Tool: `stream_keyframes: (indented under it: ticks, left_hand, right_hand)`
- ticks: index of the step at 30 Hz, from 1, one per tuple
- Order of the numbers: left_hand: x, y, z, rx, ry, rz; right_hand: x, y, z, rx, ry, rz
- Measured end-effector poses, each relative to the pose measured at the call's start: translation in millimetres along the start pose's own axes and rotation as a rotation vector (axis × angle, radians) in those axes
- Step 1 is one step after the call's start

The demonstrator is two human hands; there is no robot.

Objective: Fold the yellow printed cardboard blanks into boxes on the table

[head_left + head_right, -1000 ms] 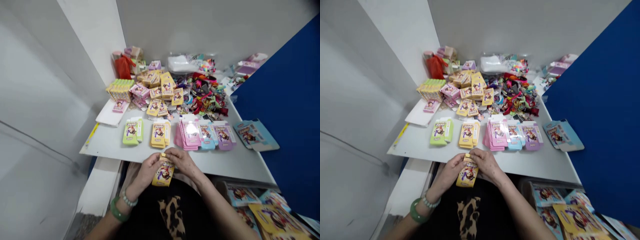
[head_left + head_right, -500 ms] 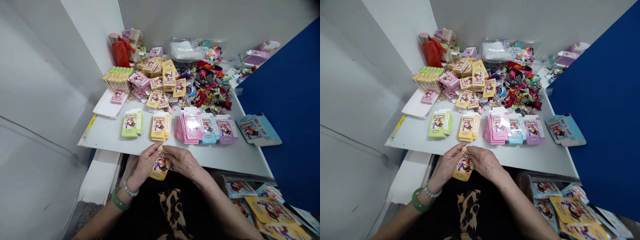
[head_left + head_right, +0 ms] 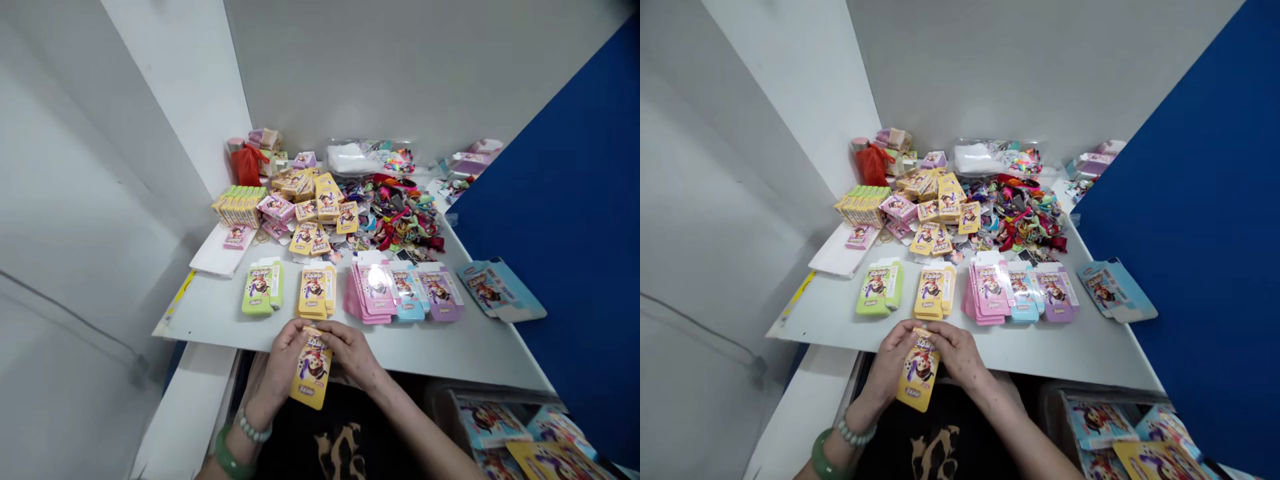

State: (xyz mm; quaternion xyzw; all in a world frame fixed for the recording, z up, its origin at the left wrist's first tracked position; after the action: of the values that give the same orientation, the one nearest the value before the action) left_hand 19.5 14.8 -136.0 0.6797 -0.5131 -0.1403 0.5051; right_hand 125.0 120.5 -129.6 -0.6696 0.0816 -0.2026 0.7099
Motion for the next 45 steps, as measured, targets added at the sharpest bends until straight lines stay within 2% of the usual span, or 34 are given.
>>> stream_keyframes:
  ticks: [2, 6, 9, 11, 13, 14, 15, 16, 18, 19, 21, 24, 28, 31, 34, 37, 41, 45]
  left_hand:
    - [-1.7, 3.8, 4.5, 0.038, 0.073, -0.038]
    - [-2.8, 5.1, 14.4, 0.079, 0.218, -0.091]
    - [-4.4, 1.0, 18.5, 0.092, 0.207, -0.080]
    - [-5.6, -0.9, 21.8, 0.076, 0.199, -0.078]
    - [-6.1, -2.3, 26.9, 0.036, 0.245, -0.075]
    - [-6.2, -3.2, 29.0, 0.012, 0.270, -0.063]
    - [-6.4, -4.3, 30.2, -0.009, 0.284, -0.047]
    - [-6.7, -5.6, 30.5, -0.024, 0.283, -0.028]
    - [-7.0, -8.1, 29.0, -0.043, 0.238, 0.008]
    - [-6.7, -9.0, 28.1, -0.054, 0.209, 0.022]
    - [-5.3, -10.3, 28.6, -0.081, 0.175, 0.039]
    - [-4.1, -12.3, 33.8, -0.111, 0.166, 0.040]
    - [-13.6, -12.5, 42.4, -0.231, 0.236, -0.007]
    - [-31.2, -6.1, 43.6, -0.473, 0.316, -0.063]
    - [-51.7, 2.8, 36.2, -0.788, 0.282, -0.105]
    - [-64.1, 5.0, 28.7, -0.936, 0.200, -0.091]
    - [-63.1, 1.6, 24.1, -0.978, 0.219, -0.072]
    - [-52.6, 5.5, 18.9, -0.786, 0.283, -0.167]
  right_hand:
    - [-2.9, 11.8, -9.3, -0.183, 0.027, -0.016]
    - [-2.4, 29.0, -31.8, -0.368, -0.114, -0.136]
    - [-6.2, 21.6, -23.5, -0.337, -0.124, -0.234]
    - [-19.1, 0.2, -1.3, -0.222, -0.106, -0.293]
    - [-42.9, -34.6, 29.7, -0.129, -0.054, -0.288]
    - [-58.1, -56.7, 46.5, -0.158, 0.010, -0.196]
    - [-73.2, -79.0, 63.0, -0.237, 0.105, -0.064]
    - [-87.4, -99.9, 75.2, -0.324, 0.147, 0.089]
    - [-108.6, -126.0, 87.5, -0.379, 0.205, 0.248]
    - [-115.0, -131.3, 86.0, -0.328, 0.188, 0.282]
    - [-118.8, -124.1, 72.1, -0.075, 0.125, 0.236]
    - [-106.0, -82.9, 47.3, 0.321, 0.084, 0.073]
    - [-84.0, -28.9, 34.7, 0.547, 0.160, -0.056]
    - [-78.3, -5.5, 29.9, 0.672, 0.203, -0.156]
    - [-78.5, 5.6, 24.0, 0.750, 0.229, -0.221]
    - [-77.8, 9.2, 18.8, 0.793, 0.240, -0.239]
    - [-72.6, 8.6, 10.7, 0.886, 0.236, -0.208]
    - [-63.5, 2.7, 5.6, 0.866, 0.307, -0.119]
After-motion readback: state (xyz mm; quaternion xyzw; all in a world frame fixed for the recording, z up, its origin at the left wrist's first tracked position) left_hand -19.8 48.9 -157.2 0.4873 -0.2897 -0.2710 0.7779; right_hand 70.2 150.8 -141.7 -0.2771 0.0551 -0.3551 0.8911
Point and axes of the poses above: each hand's wrist, its own x-axis away from the middle knuckle, its own z-axis out of the back of the hand, y = z × x, the point moved 4 cm from there along -x, towards the middle knuckle, and after that the axes turned 12 degrees about -y, right-handed, at the moved point
